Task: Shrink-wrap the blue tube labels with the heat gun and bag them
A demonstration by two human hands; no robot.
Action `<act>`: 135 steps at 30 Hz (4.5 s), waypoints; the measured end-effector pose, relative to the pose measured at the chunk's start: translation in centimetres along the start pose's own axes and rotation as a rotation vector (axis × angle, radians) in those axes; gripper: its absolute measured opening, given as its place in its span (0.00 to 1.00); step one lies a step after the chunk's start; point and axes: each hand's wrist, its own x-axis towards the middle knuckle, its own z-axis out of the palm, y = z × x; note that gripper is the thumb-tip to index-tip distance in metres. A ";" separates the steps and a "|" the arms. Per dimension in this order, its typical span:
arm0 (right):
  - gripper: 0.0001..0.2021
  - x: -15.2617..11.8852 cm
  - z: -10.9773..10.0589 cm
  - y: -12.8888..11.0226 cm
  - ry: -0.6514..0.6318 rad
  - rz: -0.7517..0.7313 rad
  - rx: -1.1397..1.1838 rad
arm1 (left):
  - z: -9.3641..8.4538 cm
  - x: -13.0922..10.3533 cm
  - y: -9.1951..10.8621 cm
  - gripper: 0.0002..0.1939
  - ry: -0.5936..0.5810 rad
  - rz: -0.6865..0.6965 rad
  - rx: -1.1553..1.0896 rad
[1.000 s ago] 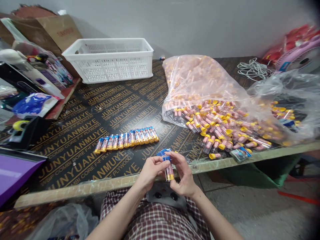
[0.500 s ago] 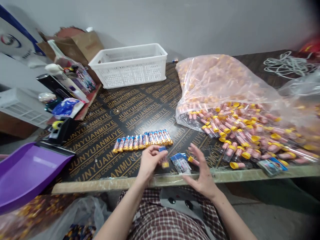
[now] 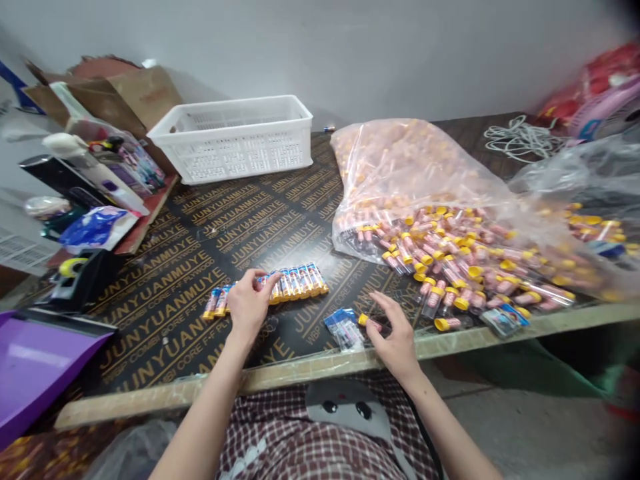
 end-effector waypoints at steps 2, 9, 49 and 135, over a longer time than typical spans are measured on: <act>0.18 -0.1 0.1 0.3 0.043 0.001 -0.031 | 1.0 -2.1 1.6 0.17 -0.157 0.067 -0.095; 0.18 0.1 0.8 0.8 -0.150 -0.027 -0.280 | 5.5 -7.0 3.9 0.05 -0.526 0.122 -0.130; 0.17 -4.1 -1.7 -4.0 0.101 0.013 0.195 | 4.1 -6.8 4.5 0.18 -0.306 -0.735 -1.174; 0.20 3.6 -8.1 8.2 0.075 0.178 -0.789 | 5.8 -7.2 4.7 0.05 -0.541 0.153 -0.118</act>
